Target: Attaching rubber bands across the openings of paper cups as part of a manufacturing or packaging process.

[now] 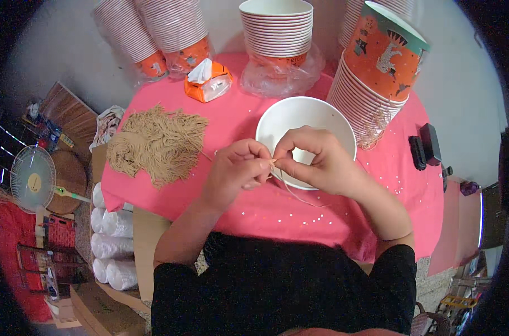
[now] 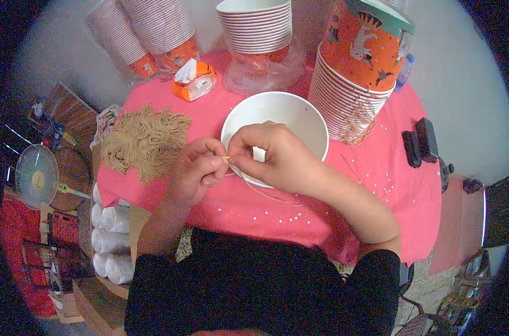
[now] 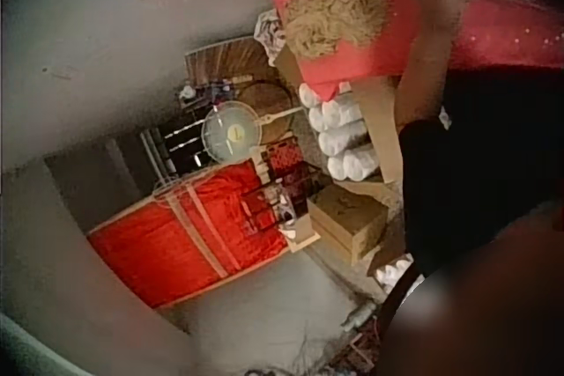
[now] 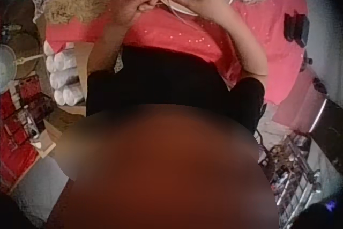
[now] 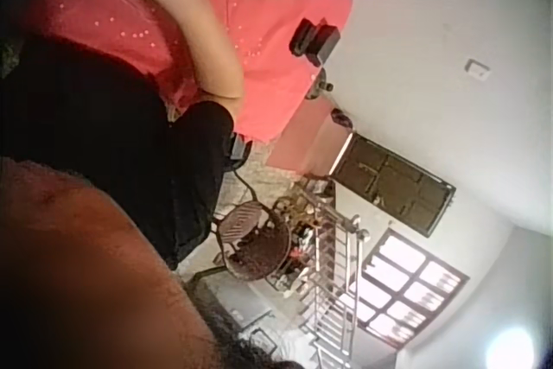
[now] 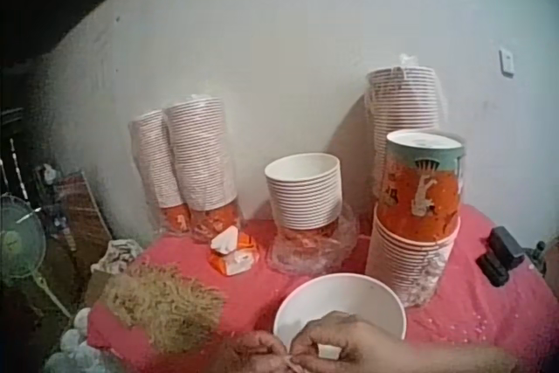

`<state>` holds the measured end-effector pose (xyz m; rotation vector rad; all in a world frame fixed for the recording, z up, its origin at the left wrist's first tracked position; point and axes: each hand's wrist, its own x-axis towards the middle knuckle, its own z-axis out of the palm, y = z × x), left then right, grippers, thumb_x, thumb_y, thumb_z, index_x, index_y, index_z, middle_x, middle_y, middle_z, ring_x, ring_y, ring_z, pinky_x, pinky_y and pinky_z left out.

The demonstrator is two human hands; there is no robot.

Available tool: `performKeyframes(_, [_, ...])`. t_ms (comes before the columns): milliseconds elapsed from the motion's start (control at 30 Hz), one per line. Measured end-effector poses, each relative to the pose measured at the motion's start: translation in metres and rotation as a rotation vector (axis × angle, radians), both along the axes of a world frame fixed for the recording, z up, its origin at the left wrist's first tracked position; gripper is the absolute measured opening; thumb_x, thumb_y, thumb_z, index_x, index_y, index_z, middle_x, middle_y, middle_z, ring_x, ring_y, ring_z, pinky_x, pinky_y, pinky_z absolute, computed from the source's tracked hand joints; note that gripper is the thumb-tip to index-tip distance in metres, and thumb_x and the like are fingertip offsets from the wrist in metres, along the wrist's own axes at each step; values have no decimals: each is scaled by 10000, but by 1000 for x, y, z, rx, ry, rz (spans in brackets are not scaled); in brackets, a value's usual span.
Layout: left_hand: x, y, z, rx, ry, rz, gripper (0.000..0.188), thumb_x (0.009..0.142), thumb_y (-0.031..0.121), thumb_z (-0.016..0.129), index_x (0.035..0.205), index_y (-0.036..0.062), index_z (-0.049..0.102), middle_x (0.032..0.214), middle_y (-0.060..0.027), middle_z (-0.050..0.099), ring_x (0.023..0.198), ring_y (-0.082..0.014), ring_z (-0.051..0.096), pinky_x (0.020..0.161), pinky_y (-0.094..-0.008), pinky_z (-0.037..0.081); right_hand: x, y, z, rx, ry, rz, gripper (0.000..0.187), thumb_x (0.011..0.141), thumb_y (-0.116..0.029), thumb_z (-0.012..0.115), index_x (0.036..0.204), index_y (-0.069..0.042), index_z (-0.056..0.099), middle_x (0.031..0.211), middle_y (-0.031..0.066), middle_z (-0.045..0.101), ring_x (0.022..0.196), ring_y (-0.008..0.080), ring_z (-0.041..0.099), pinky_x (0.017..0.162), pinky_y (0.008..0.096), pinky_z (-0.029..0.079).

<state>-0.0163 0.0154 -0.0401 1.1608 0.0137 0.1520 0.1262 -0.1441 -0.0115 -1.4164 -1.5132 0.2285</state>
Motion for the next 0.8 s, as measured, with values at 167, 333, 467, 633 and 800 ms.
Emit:
performKeyframes(167, [1, -2, -3, -94, 10, 1, 75, 953, 89, 576, 974, 25, 610, 774, -42, 627, 551, -16, 419, 472, -163, 307, -2, 0, -2, 104, -167, -69, 84, 809, -65, 713, 854, -78, 644, 741, 44, 660, 696, 226, 644, 758, 367, 470])
performKeyframes(333, [1, -4, -5, -85, -3, 52, 86, 964, 94, 584, 994, 20, 615, 816, -72, 662, 555, -15, 439, 469, -163, 313, -1, 1, -3, 121, -146, -40, 89, 800, -56, 714, 850, -77, 643, 727, 44, 656, 678, 237, 635, 755, 375, 463])
performKeyframes(467, [0, -6, -3, 53, -34, 102, 74, 946, 63, 604, 996, 14, 626, 822, -31, 653, 593, -2, 456, 504, -163, 338, -1, 1, -2, 148, -164, -86, 89, 785, -58, 719, 826, -68, 641, 714, 53, 651, 672, 239, 634, 721, 375, 472])
performKeyframes(633, [2, -12, -2, 327, -115, 314, 77, 917, 9, 628, 992, 11, 643, 785, 40, 601, 641, 10, 475, 566, -161, 370, -1, 0, 0, 119, -153, -110, 77, 776, -51, 705, 804, -62, 635, 711, 69, 650, 672, 246, 634, 662, 373, 479])
performKeyframes(800, [-2, -10, 3, 723, -120, 417, 102, 883, -12, 661, 972, 34, 681, 732, 61, 565, 643, 5, 484, 546, -199, 378, 0, -4, 2, 29, -154, -108, 68, 786, -22, 690, 819, -38, 634, 749, 73, 654, 706, 215, 635, 668, 344, 484])
